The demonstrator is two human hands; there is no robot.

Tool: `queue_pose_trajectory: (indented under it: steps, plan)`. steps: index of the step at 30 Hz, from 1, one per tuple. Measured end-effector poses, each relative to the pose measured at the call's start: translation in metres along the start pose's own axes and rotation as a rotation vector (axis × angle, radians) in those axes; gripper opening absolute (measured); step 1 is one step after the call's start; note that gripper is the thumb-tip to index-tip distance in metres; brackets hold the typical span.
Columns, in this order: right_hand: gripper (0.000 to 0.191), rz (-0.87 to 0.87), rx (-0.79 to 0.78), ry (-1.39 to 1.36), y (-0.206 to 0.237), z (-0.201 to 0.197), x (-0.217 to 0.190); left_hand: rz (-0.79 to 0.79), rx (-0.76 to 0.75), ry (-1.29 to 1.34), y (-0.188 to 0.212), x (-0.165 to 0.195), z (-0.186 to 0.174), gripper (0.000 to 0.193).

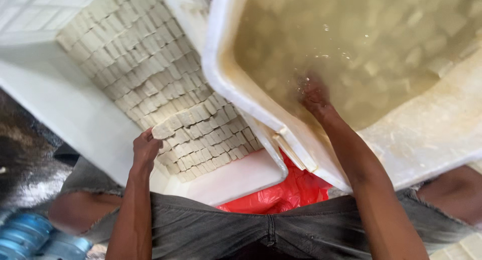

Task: The person sits between a water-filled tub of tofu cubes and a slotted crate, repeatedly reaching into the water to gather handfuls of tofu and placing and arranging the pieces in rows in the crate. They occasionally pick up clumps of tofu, separate them by hand, and pack them into the crate.

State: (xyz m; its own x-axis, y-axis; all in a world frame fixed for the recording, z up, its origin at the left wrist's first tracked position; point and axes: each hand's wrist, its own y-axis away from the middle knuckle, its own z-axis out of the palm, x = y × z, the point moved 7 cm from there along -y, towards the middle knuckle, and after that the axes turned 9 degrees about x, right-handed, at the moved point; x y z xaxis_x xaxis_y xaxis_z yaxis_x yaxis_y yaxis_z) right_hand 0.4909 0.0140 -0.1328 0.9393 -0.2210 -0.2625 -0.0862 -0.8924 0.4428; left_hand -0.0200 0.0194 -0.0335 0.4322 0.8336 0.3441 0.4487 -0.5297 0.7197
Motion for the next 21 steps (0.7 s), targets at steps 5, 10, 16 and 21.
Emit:
queue_pose_trajectory:
  steps: [5,10,16,21]
  plan:
    - [0.025,0.381,0.067,-0.810,0.000,-0.023,0.004,0.186,0.378,-0.172,-0.008,-0.001,-0.008,0.066]
    - [0.048,0.492,-0.169,-2.121,0.025,-0.085,-0.041,0.318,0.537,-0.110,-0.002,0.002,0.012,0.092]
    - [0.064,0.036,-0.134,-1.628,0.046,-0.192,-0.150,0.117,0.295,-0.145,0.000,0.006,0.020,0.112]
    - [0.053,-0.133,-0.558,-1.353,0.036,-0.127,-0.342,0.205,0.296,-0.204,0.018,0.023,0.006,0.113]
